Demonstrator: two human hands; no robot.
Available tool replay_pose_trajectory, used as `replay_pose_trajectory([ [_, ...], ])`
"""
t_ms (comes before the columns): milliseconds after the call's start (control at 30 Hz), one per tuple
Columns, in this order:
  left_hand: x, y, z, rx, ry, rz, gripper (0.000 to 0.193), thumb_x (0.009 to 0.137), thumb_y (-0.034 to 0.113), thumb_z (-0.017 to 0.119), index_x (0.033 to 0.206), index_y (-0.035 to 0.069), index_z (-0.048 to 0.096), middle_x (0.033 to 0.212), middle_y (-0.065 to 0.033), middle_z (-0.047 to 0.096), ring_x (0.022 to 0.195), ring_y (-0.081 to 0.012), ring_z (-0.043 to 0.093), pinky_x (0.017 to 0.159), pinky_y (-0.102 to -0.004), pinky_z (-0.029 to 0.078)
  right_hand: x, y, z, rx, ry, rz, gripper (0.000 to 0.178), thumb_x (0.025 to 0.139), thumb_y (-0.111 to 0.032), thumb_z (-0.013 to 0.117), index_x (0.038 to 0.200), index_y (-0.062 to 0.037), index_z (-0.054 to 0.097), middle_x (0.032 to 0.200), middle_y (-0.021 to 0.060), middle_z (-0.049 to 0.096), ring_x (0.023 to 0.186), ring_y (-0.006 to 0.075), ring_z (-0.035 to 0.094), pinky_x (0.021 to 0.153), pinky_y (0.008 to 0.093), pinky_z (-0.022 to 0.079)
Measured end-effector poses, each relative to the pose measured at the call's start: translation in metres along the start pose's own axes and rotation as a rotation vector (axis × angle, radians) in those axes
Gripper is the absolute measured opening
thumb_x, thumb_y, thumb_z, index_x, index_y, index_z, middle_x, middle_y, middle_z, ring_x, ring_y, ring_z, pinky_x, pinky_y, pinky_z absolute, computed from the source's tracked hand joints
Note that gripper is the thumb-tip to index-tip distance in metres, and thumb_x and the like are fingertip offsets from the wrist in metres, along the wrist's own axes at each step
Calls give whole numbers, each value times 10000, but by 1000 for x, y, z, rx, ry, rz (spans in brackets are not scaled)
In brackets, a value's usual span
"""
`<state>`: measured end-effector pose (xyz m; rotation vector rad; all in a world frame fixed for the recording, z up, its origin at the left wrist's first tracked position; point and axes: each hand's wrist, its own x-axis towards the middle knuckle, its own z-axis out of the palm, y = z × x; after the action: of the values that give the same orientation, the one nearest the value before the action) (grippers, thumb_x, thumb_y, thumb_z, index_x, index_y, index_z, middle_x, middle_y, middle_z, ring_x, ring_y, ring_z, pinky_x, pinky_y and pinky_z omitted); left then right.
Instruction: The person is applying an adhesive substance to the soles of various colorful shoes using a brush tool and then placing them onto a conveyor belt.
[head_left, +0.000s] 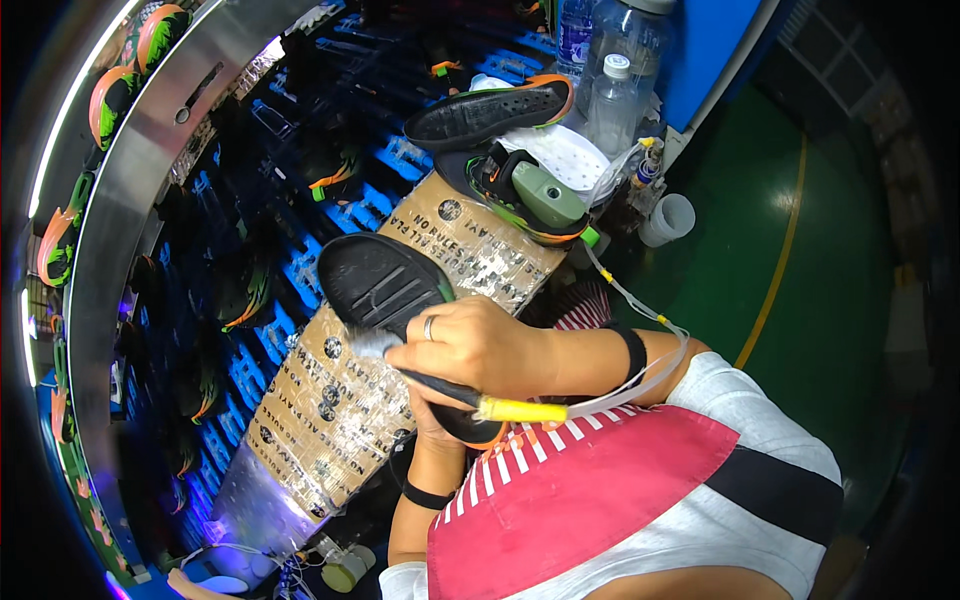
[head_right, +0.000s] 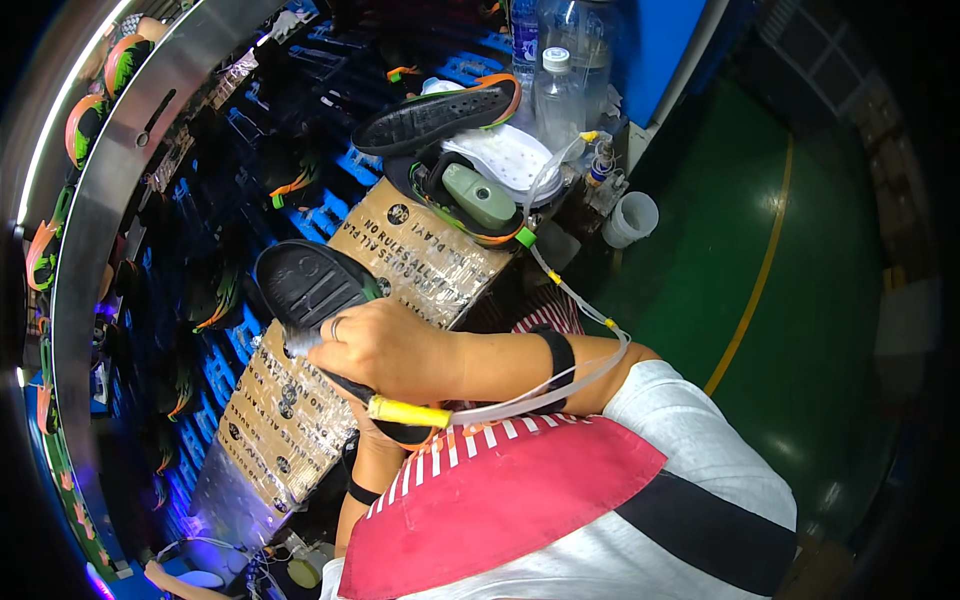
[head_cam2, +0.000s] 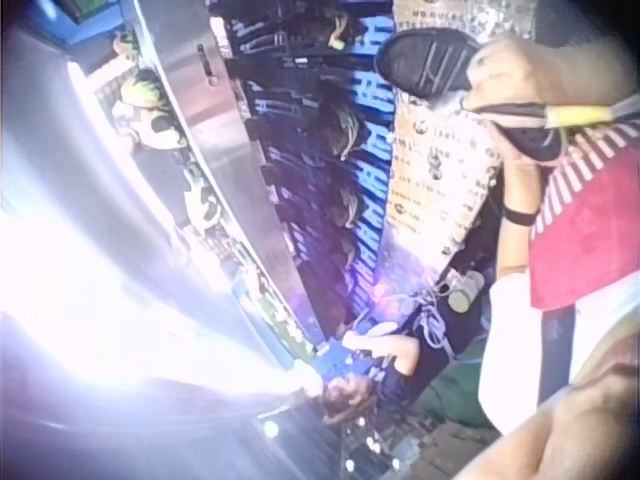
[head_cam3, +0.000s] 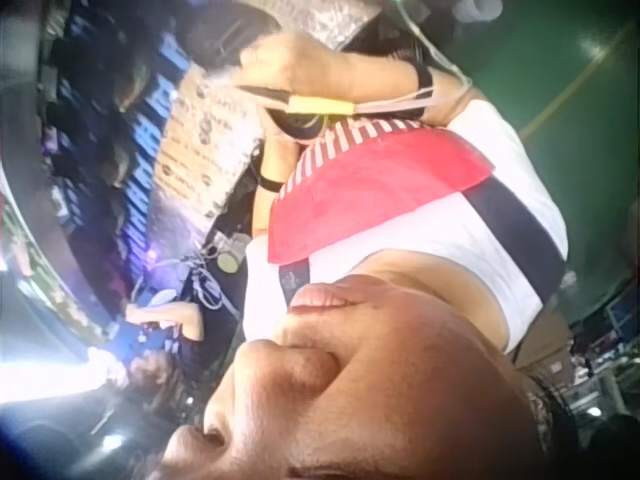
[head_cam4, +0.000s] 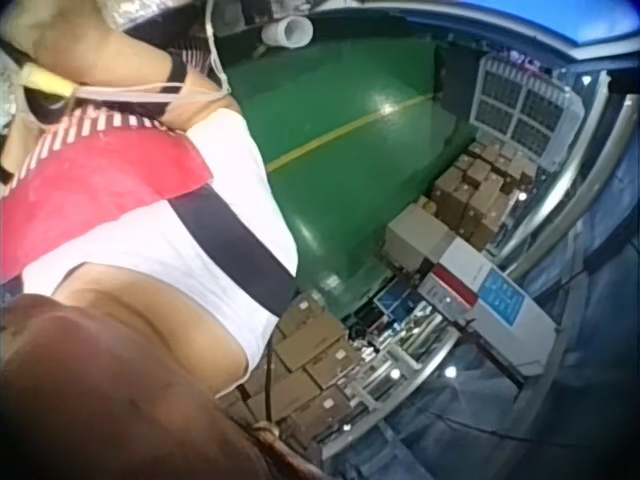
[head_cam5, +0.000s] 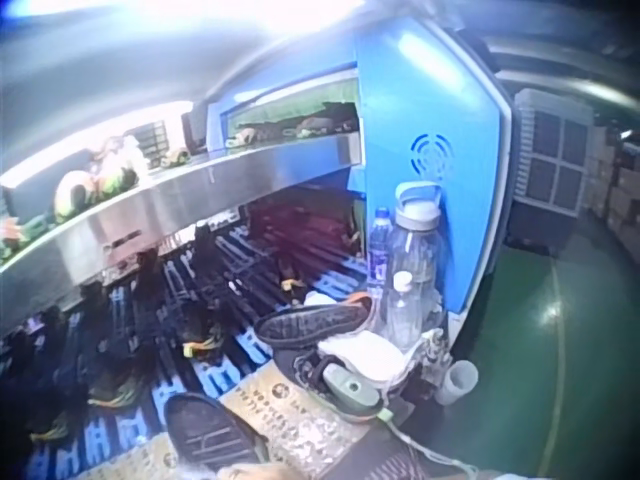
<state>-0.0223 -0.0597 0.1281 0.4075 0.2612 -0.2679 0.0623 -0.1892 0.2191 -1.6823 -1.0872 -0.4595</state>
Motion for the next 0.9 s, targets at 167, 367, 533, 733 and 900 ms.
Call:
replay_pose_trajectory([
  [167,0,-3,11,30,-58,111,619,861,532,475,1291,90,423,1230,-110,523,1086,-259,544,957,-399,436,-3,2,-5,0,166,32,187,707,-142,675,883,-90,640,680,52,557,575,222,571,504,319,455],
  [367,3,1,7,65,46,81,674,826,564,502,1304,97,412,1237,-117,515,1093,-274,538,960,-409,432,-15,-6,2,-72,-85,-84,209,701,-195,660,888,-106,628,683,38,524,623,197,579,510,333,454],
  [533,-4,12,0,-42,17,-2,681,818,567,509,1308,105,410,1238,-119,513,1101,-277,530,960,-419,430,-21,-3,7,12,113,56,250,684,-190,661,913,-97,621,679,37,514,603,201,571,531,323,455],
  [733,9,12,3,131,-128,256,489,900,313,474,1323,94,361,1177,-78,514,993,-242,532,904,-373,430,-26,-10,11,121,-118,-61,228,696,-162,649,911,-88,628,689,61,546,647,228,597,560,334,474],
  [900,13,29,-3,4,-286,301,566,852,432,513,1295,93,415,1241,-112,488,1086,-294,483,951,-453,413,-31,-12,9,371,-57,254,209,744,-193,665,928,-95,651,771,90,620,697,274,613,628,343,488],
])
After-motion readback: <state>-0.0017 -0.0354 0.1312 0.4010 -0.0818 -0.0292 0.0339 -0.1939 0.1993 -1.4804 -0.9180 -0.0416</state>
